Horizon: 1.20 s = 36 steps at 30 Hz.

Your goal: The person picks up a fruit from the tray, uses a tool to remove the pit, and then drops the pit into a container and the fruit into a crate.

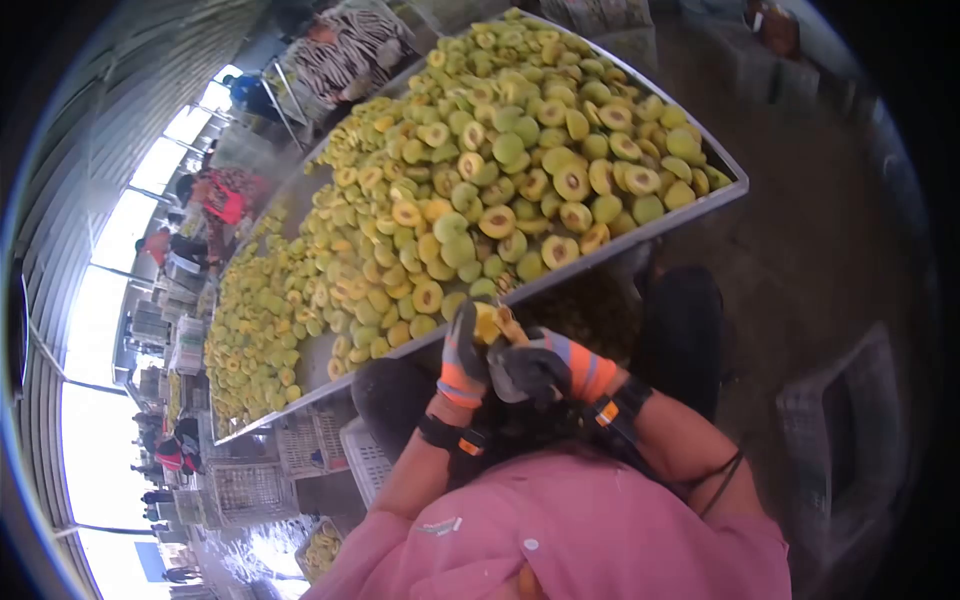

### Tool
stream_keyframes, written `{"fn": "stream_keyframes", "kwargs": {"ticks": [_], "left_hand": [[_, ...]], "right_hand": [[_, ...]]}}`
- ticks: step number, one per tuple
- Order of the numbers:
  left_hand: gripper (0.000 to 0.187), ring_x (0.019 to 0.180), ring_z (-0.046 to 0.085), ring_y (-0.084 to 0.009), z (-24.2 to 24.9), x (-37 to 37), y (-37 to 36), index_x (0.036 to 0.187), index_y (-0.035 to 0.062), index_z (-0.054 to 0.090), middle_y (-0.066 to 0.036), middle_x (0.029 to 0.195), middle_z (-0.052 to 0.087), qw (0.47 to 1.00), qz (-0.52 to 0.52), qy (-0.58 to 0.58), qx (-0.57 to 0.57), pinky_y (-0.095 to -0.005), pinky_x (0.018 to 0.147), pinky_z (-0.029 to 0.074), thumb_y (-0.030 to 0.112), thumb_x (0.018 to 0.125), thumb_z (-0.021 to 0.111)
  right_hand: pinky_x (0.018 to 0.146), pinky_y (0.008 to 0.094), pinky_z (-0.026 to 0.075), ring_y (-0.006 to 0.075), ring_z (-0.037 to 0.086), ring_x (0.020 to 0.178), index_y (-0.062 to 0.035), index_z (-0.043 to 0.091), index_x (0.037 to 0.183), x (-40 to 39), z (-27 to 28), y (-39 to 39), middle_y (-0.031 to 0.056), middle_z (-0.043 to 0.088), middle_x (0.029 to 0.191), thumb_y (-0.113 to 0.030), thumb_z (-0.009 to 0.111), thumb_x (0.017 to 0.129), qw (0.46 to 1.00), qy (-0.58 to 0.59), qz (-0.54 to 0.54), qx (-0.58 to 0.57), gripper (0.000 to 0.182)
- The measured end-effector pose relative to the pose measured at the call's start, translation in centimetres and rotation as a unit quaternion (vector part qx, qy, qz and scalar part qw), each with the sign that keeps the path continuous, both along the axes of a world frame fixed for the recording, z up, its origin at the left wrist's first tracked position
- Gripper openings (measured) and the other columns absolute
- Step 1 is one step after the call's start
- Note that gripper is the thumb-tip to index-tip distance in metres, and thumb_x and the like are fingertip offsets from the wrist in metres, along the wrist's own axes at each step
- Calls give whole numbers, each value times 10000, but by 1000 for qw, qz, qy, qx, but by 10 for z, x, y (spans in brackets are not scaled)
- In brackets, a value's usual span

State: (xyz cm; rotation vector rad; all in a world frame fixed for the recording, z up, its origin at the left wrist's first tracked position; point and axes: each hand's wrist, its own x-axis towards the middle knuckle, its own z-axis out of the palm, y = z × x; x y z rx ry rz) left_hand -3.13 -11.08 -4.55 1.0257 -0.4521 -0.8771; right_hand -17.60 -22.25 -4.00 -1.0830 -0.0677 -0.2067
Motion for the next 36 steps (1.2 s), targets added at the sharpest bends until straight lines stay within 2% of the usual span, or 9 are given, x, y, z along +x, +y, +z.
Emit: {"fn": "stream_keyframes", "kwargs": {"ticks": [6,7,13,16,21,26,30,33,36], "left_hand": [[328,1046,563,-299,-7,4,10,1232,-10,457,-150,1152,542,981,74,-173,40,-375,883,492,-25,909,514],[312,1061,551,-312,4,4,2,1232,-16,454,-157,1164,536,991,66,112,-29,-371,903,479,-10,924,500],[297,1082,553,-245,-17,-6,-3,1217,51,531,-114,1166,570,955,61,-276,88,-352,941,451,232,985,489],[274,1058,571,-292,0,-13,2,1171,16,551,-151,1161,578,765,64,-619,167,-371,895,483,93,909,570],[301,1001,566,-134,29,-18,35,1206,33,562,-42,1115,590,940,74,-299,149,-273,858,467,241,995,511],[278,906,587,-124,85,-9,79,1185,-3,576,-63,1033,604,895,206,-284,275,-250,770,488,183,991,504],[267,747,572,-140,76,57,174,1154,44,620,-42,887,603,790,329,-396,333,-262,643,478,171,920,611],[319,1047,585,-318,93,63,193,1143,20,614,-166,1127,609,453,246,-619,593,-389,908,475,192,875,643],[369,1102,535,-389,93,78,146,1133,48,629,-196,1138,595,559,267,-634,463,-448,958,432,223,813,687]], "right_hand": [[729,313,503,157,630,799,-36,653,1032,14,-29,14,77,687,900,-126,667,815,956,166,-233,-61,235],[735,324,506,191,642,800,-41,648,1042,18,-21,11,96,688,906,-140,678,808,950,124,-261,-119,256],[749,380,508,363,636,846,-65,624,1059,25,-14,14,173,665,929,-219,712,765,888,82,-319,-322,343],[738,365,504,303,628,817,-48,629,1035,27,-13,12,145,666,902,-221,703,775,913,115,-275,-278,321],[701,294,491,110,571,740,-7,643,1005,26,-18,10,58,657,837,-218,707,796,961,146,-163,-167,304],[749,398,498,346,646,832,-69,664,979,23,-22,12,171,675,870,-330,681,788,922,233,-150,-270,324],[754,422,497,379,636,880,-71,656,966,16,-31,7,182,676,913,-347,659,804,887,256,-145,-355,320],[745,429,497,389,627,881,-78,646,971,17,-25,11,182,671,913,-309,637,801,904,223,-146,-334,287],[745,433,498,391,624,875,-93,644,974,23,-26,14,176,670,907,-271,640,784,906,198,-179,-327,261]]}}
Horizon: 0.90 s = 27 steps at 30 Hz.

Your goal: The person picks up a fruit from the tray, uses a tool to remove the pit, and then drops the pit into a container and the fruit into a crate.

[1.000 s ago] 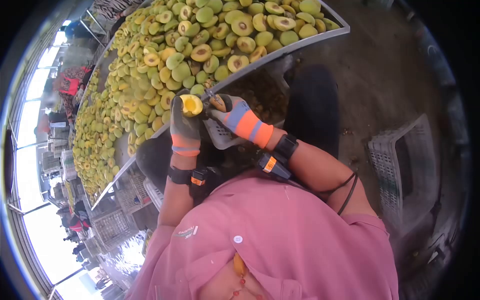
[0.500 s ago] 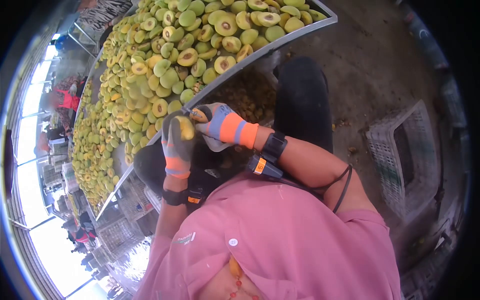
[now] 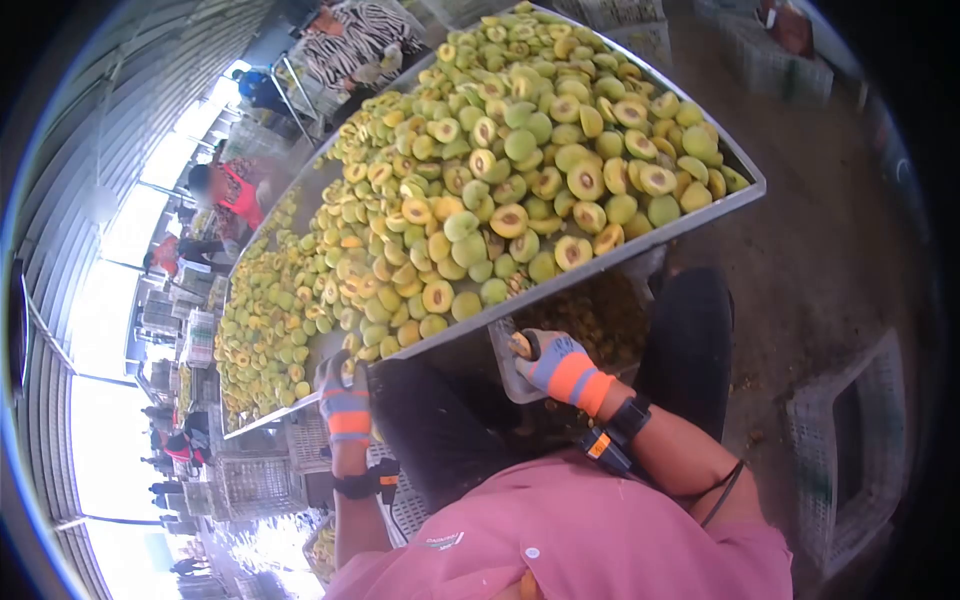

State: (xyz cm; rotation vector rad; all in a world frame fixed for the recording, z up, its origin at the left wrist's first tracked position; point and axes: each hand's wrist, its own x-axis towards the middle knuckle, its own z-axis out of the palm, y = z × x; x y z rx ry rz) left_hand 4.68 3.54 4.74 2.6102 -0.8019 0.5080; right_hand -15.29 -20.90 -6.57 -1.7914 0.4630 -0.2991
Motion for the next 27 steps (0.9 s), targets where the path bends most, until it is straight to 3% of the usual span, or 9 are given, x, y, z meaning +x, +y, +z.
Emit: {"fn": "stream_keyframes", "kwargs": {"ticks": [5,6,8,10,14,17,21,22,27], "left_hand": [[332,1061,565,-360,-8,8,-144,1105,66,630,-164,1138,609,978,-205,26,32,-429,918,456,253,832,665],[330,1073,562,-358,-12,7,-172,1115,70,627,-167,1134,616,967,-248,30,48,-429,924,455,235,831,660],[368,1077,561,-341,-22,3,-225,1144,68,609,-144,1185,598,929,-365,-20,63,-416,915,456,291,851,615],[380,1154,528,-338,-44,1,-270,1180,75,597,-158,1241,570,920,-374,-33,109,-429,947,438,288,866,586],[460,1214,482,-350,-73,-2,-315,1256,96,574,-190,1401,453,903,-269,-120,312,-473,952,424,358,879,556],[477,1213,479,-353,-83,-8,-313,1269,107,568,-193,1409,448,930,-229,-40,284,-469,948,427,376,874,560],[462,1212,474,-360,-87,-9,-309,1264,137,581,-195,1423,434,941,-189,-36,278,-478,931,434,393,881,540],[451,1206,471,-350,-90,-12,-304,1250,135,588,-186,1381,465,949,-195,-73,238,-481,939,427,394,886,525],[434,1190,469,-338,-80,-14,-296,1226,140,596,-162,1254,525,943,-199,21,265,-466,944,429,399,885,524]], "right_hand": [[753,397,506,376,636,867,-48,641,1003,1,-4,-6,188,666,912,-198,644,786,996,-59,-51,36,264],[734,351,507,282,660,803,-29,644,1002,-1,-4,-8,137,681,870,-134,646,800,993,-74,-64,73,227],[716,321,502,199,637,773,-31,648,986,-1,-5,-12,87,677,839,-92,650,807,976,-98,-97,171,189],[694,289,493,137,611,750,-32,652,979,-2,-6,-15,47,668,825,-66,652,819,957,-102,-120,245,164],[640,234,467,69,561,712,-35,658,985,-6,6,-25,-2,641,820,-53,655,846,927,-86,-145,334,140],[590,223,448,59,542,665,-42,661,989,-9,9,-26,-13,626,796,-58,653,853,918,-92,-142,359,137],[511,225,425,63,527,585,-48,660,990,-7,9,-25,-15,612,756,-66,648,862,923,-88,-122,353,130],[494,226,421,65,525,568,-49,660,990,-8,10,-26,-15,609,749,-68,646,865,924,-78,-116,356,128],[449,221,404,70,516,525,-62,659,986,-13,15,-28,-17,592,716,-77,637,876,918,-76,-130,367,113]]}}
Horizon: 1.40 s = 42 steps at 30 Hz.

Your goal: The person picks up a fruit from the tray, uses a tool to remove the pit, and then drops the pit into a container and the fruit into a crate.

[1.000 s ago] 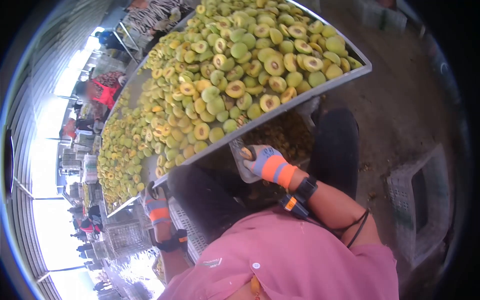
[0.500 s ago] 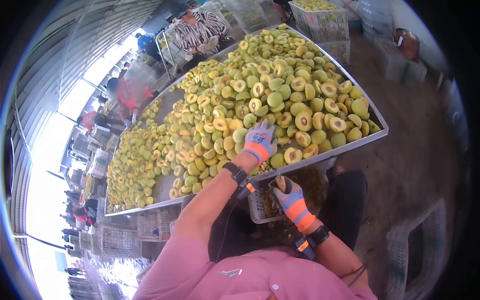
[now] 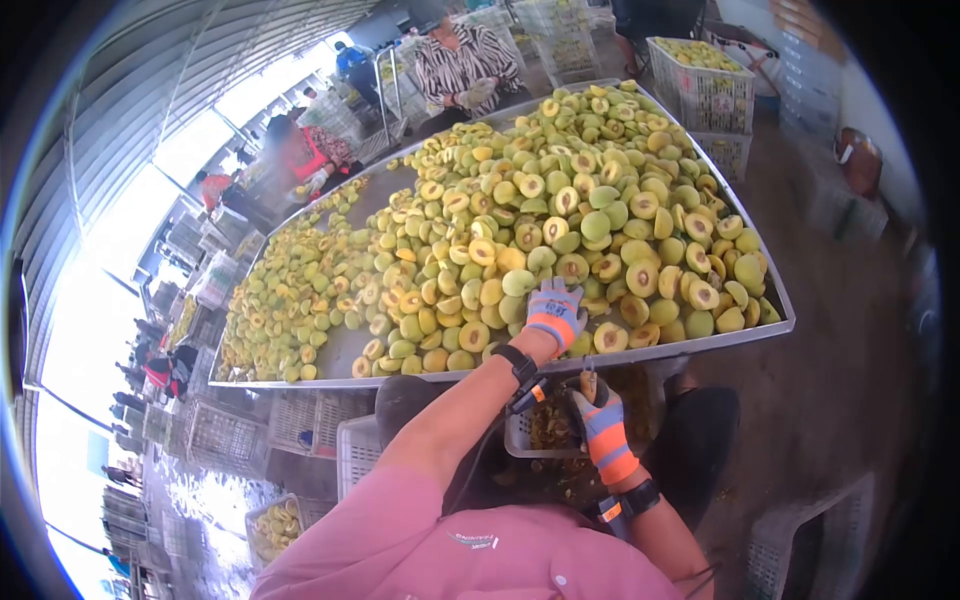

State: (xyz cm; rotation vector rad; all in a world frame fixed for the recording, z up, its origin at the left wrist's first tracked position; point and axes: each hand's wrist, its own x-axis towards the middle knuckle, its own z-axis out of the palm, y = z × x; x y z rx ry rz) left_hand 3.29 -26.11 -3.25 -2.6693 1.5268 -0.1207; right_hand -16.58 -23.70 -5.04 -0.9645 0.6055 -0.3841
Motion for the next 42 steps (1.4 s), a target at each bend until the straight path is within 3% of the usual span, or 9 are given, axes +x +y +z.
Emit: {"fn": "stream_keyframes", "kwargs": {"ticks": [13,22,29,31,32,33,36,37,42], "left_hand": [[543,1163,492,-372,-20,-3,95,1317,58,475,-178,1229,540,990,-107,40,-87,-451,985,406,187,809,619],[831,1123,484,-383,25,-71,155,1469,33,296,-186,1190,538,946,-235,75,-209,-455,959,403,135,741,684],[697,1173,511,-319,55,-88,174,1417,30,378,-159,1255,537,907,-156,210,-330,-414,981,428,106,791,675],[622,1170,519,-327,31,-86,171,1370,10,428,-190,1264,538,803,-49,369,-466,-398,989,428,137,818,685],[587,1168,523,-331,13,-82,166,1346,-1,453,-205,1268,538,733,3,442,-518,-390,993,428,152,831,691],[461,999,600,-145,-5,-81,157,1336,9,476,-86,1130,606,621,47,543,-563,-286,857,505,148,922,623],[305,953,610,-158,-23,-81,154,1196,-13,560,-86,1047,636,433,109,654,-610,-308,798,520,152,941,591],[237,915,616,-162,-38,-74,155,1119,-7,582,-82,1018,641,567,43,553,-610,-309,756,522,160,951,577],[320,938,614,-182,-3,-78,171,1117,3,559,-104,1028,629,667,-20,530,-524,-305,796,540,280,1028,426]], "right_hand": [[438,235,404,78,529,514,-61,660,995,4,-29,-5,4,599,684,-112,643,900,997,18,5,-75,109],[425,266,415,141,536,514,-129,580,903,9,-25,4,-6,526,642,-481,515,964,956,-62,179,223,364],[446,259,426,134,554,544,-128,581,962,4,-21,6,0,559,688,-400,520,963,957,-80,191,203,279],[460,276,436,131,546,536,-143,592,945,3,-6,15,0,568,681,-295,532,963,972,-66,160,162,164],[467,280,448,136,559,545,-137,595,965,6,-2,20,8,580,698,-271,532,963,984,-94,149,-40,148],[474,285,460,141,571,554,-131,598,985,9,1,23,16,592,715,-248,533,962,955,-116,128,-241,135],[463,231,429,99,580,604,-109,610,1085,24,-4,36,-17,568,705,-199,573,968,983,-87,124,103,152],[500,230,451,81,579,627,-97,622,1113,20,12,43,-23,593,741,-192,614,949,984,-98,134,68,190],[575,220,456,42,552,689,-47,649,1039,24,10,57,-30,631,831,-200,705,891,987,-144,69,11,221]]}}
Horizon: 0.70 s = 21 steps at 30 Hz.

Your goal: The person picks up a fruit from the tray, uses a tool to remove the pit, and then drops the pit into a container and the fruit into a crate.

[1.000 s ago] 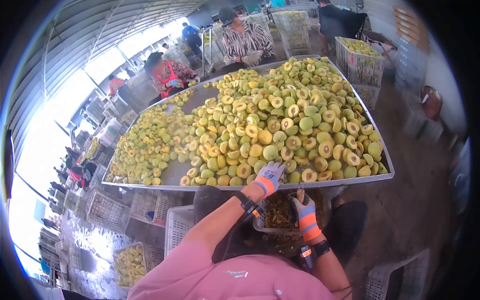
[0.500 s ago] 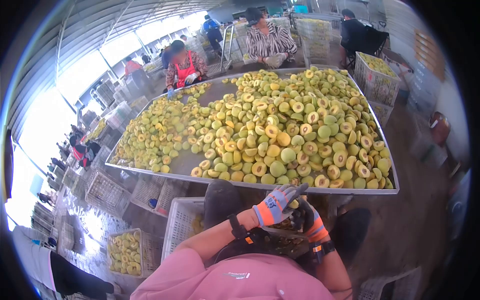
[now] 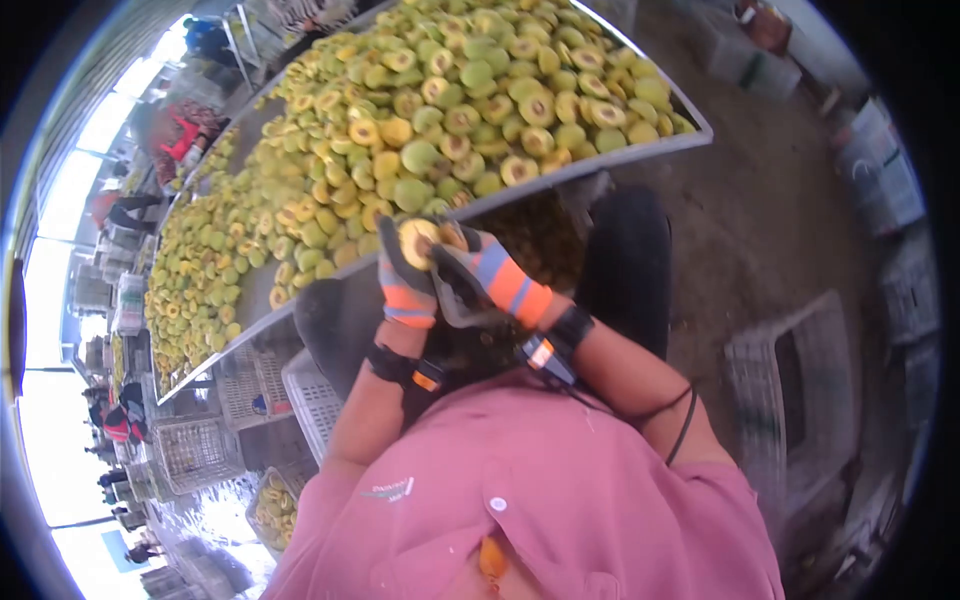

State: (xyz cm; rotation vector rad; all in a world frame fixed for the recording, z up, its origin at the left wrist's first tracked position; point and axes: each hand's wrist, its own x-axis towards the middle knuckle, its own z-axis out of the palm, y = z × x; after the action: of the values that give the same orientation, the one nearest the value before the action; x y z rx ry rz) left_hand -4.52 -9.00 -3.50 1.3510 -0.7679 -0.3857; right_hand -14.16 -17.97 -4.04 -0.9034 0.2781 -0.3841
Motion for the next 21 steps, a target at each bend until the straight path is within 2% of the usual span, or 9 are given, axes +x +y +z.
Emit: {"fn": "stream_keyframes", "kwargs": {"ticks": [1,2,4,6,8,14,17,20,21], "left_hand": [[348,974,608,-193,22,-6,1,1177,2,534,-104,1054,626,958,-135,230,-109,-320,848,529,297,1031,419],[385,1010,602,-203,45,-12,3,1238,2,509,-103,1081,623,840,-209,465,-185,-334,900,517,314,1035,412],[441,1006,603,-193,14,3,3,1223,11,526,-102,1099,627,857,-166,445,-198,-328,914,504,389,1028,408],[510,996,607,-182,-5,10,-4,1177,9,552,-97,1088,635,947,-30,307,-95,-315,896,503,462,1018,381],[546,982,611,-171,-9,9,-7,1142,7,571,-92,1073,641,973,28,225,-29,-301,886,502,498,1014,368],[540,902,608,-132,0,3,-13,1081,6,599,-60,1001,643,979,37,198,35,-274,813,498,496,1016,383],[475,872,597,-119,-9,3,-13,1061,11,604,-48,973,639,988,36,145,30,-269,785,494,449,1018,424],[344,867,585,-109,-15,1,-16,1057,-1,594,-31,975,633,987,59,149,11,-248,766,478,321,1019,479],[335,851,570,-104,-15,0,-14,1053,0,595,-26,959,628,993,51,106,26,-247,754,469,311,1020,478]], "right_hand": [[548,220,433,44,541,656,-48,639,1015,-2,-2,-3,-31,619,795,-217,716,883,1000,-1,6,8,228],[577,225,447,56,555,682,-46,639,1046,-5,-4,-9,-13,629,820,-231,724,873,999,24,37,26,268],[795,247,491,71,577,907,-13,608,1204,-11,-4,-22,5,649,1054,-178,679,894,996,47,76,-18,359],[693,261,482,83,576,791,-35,634,1123,-11,-10,-26,21,647,928,-153,676,848,988,43,19,-148,302],[647,276,482,97,578,729,-45,646,1079,-16,-10,-26,33,649,861,-138,664,819,974,53,-8,-222,276],[681,319,495,147,594,714,-39,644,1038,-17,-20,-28,53,670,830,-177,640,812,962,121,65,-234,265],[704,318,495,150,600,735,-31,644,1043,-17,-20,-27,58,677,837,-171,634,823,958,135,76,-241,260],[739,301,497,129,608,786,-16,639,1085,-19,-15,-26,62,686,886,-124,631,842,949,143,74,-272,266],[733,305,498,135,609,775,-15,637,1073,-20,-13,-26,71,684,874,-118,625,836,944,150,73,-284,259]]}}
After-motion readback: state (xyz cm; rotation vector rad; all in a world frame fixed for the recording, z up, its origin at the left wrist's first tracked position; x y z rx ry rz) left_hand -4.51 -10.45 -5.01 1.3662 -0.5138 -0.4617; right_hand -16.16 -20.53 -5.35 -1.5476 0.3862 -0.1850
